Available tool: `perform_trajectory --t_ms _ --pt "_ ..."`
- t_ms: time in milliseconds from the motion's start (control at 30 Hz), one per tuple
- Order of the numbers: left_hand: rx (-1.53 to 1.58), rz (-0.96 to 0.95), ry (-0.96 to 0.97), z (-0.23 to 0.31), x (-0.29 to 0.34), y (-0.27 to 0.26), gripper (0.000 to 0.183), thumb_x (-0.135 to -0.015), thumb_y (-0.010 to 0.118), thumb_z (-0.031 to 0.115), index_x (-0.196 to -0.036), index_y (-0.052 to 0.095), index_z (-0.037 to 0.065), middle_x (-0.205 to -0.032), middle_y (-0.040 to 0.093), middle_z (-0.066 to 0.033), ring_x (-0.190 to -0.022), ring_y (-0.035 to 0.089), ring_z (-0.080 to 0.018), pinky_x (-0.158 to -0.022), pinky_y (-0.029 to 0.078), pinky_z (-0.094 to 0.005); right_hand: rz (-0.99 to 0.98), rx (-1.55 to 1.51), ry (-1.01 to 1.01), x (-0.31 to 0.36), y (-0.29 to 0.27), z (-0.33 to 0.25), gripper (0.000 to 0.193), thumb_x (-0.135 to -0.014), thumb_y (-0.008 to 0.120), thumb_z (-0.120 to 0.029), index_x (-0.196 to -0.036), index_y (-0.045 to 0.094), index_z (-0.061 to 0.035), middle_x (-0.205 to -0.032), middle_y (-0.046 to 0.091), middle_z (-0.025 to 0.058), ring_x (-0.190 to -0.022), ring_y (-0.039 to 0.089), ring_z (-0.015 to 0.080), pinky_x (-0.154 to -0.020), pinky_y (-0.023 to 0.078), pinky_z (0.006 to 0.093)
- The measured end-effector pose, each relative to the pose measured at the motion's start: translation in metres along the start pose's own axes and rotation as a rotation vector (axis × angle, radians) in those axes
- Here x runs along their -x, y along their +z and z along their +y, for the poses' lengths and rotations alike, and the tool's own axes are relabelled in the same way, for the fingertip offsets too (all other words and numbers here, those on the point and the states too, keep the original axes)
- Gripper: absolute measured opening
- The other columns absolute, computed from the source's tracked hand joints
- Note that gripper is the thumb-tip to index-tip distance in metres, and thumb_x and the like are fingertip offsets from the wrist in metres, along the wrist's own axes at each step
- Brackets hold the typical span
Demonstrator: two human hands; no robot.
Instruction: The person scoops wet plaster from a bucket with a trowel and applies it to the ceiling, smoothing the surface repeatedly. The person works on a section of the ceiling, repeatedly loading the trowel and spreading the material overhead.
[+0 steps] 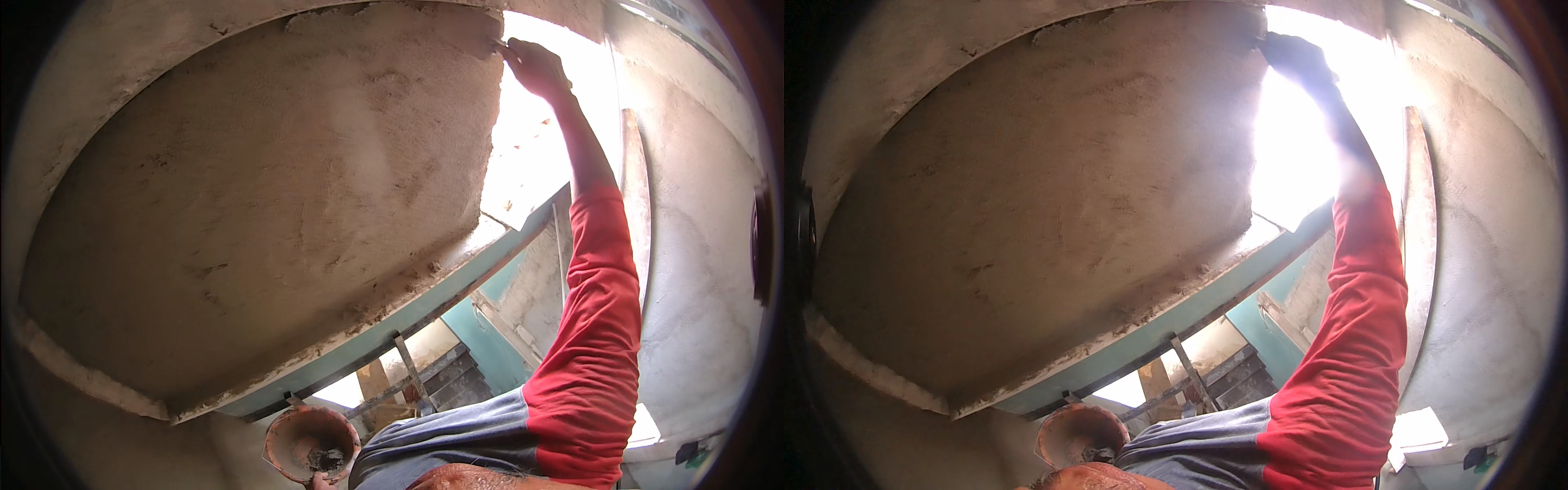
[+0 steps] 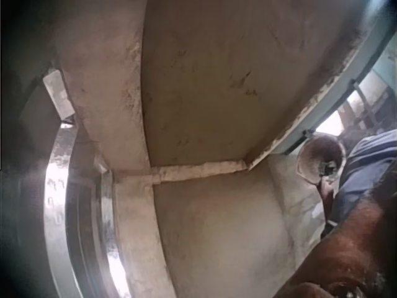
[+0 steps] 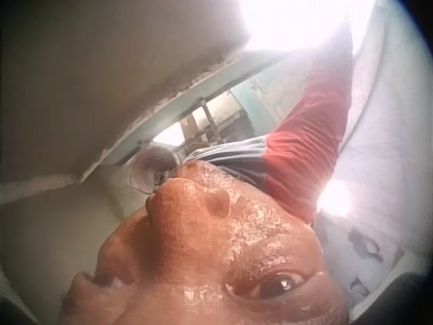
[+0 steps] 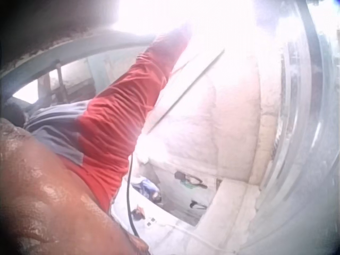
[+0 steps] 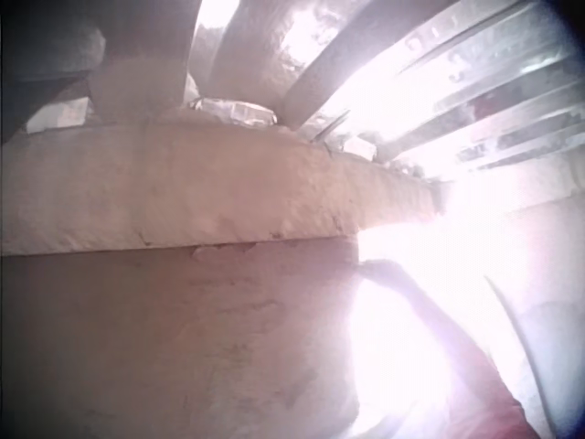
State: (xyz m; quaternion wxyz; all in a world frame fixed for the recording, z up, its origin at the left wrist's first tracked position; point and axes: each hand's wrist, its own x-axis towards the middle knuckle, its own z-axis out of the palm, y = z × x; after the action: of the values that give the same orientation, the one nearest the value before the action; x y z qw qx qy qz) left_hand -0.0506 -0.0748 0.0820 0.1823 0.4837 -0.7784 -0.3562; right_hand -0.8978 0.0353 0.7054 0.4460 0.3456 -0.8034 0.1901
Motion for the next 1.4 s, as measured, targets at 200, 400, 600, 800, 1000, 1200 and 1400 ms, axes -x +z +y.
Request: perform_trajectory --t_ms 200,400,600,800,1000,1200,1400 --pt "0.137 0.072 0.074 -0.034 -0.009 0.028 0.019 -0.084 0.059 0.003 -0.102 0.067 0.002 -0.089 0.067 -0.0115 -0.079 0.064 -0.0233 -0.069 0.053 -0.0369 0.273 0.023 -0.353 0.032 0.004 -0.060 0.030 -0.109 0.048 -0.039 -0.119 0.069 -0.0210 -0.099 0.074 0.0011 -0.083 0.073 0.0214 -0.079 0.059 0.0382" --pt "0.449 0.129 0.195 -0.046 -0.013 0.035 0.009 -0.090 0.059 0.003 -0.096 0.065 0.000 -0.088 0.064 -0.0109 -0.077 0.062 -0.0218 -0.065 0.052 -0.0355 0.378 0.021 -0.586 0.030 -0.038 -0.169 0.030 -0.111 0.044 -0.032 -0.124 0.069 -0.0229 -0.100 0.074 0.0008 -0.080 0.073 0.0196 -0.064 0.059 0.0377" --pt "0.104 0.096 0.078 -0.014 -0.002 0.023 0.011 -0.086 0.058 0.003 -0.094 0.066 0.004 -0.086 0.066 -0.0112 -0.077 0.062 -0.0225 -0.068 0.052 -0.0368 0.022 0.057 -0.264 0.029 -0.070 -0.176 0.031 -0.111 0.042 -0.027 -0.120 0.070 -0.0188 -0.089 0.074 0.0042 -0.081 0.073 0.0206 -0.065 0.058 0.0382" --pt "0.069 0.057 0.007 0.003 0.003 0.024 0.013 -0.086 0.057 0.003 -0.094 0.066 0.005 -0.085 0.067 -0.0113 -0.078 0.062 -0.0231 -0.069 0.052 -0.0371 -0.006 0.194 -0.203 0.027 -0.068 -0.122 0.032 -0.111 0.044 -0.032 -0.118 0.071 -0.0174 -0.090 0.075 0.0041 -0.082 0.072 0.0237 -0.077 0.057 0.0406" --pt "0.046 0.035 0.005 0.007 -0.007 0.021 0.014 -0.085 0.057 0.004 -0.095 0.067 0.006 -0.084 0.067 -0.0114 -0.078 0.063 -0.0236 -0.070 0.052 -0.0374 -0.020 0.202 -0.115 0.008 -0.042 -0.068 0.034 -0.110 0.046 -0.037 -0.113 0.072 -0.0154 -0.079 0.072 0.0044 -0.077 0.070 0.0229 -0.077 0.056 0.0413" --pt "0.045 0.056 0.031 0.003 -0.010 0.016 0.016 -0.085 0.056 0.004 -0.095 0.067 0.006 -0.082 0.068 -0.0115 -0.078 0.063 -0.0242 -0.070 0.052 -0.0377 0.000 0.142 -0.166 -0.002 -0.026 -0.039 0.038 -0.110 0.045 -0.041 -0.108 0.072 -0.0141 -0.076 0.070 0.0064 -0.072 0.068 0.0250 -0.073 0.054 0.0413" --pt "0.165 0.122 -0.147 0.005 -0.006 0.022 0.017 -0.083 0.055 0.003 -0.093 0.068 0.005 -0.083 0.068 -0.0133 -0.079 0.064 -0.0258 -0.071 0.052 -0.0389 -0.048 0.072 -0.071 0.005 0.006 -0.014 0.040 -0.110 0.041 -0.044 -0.113 0.067 -0.0139 -0.078 0.071 0.0085 -0.078 0.071 0.0286 -0.076 0.055 0.0460"
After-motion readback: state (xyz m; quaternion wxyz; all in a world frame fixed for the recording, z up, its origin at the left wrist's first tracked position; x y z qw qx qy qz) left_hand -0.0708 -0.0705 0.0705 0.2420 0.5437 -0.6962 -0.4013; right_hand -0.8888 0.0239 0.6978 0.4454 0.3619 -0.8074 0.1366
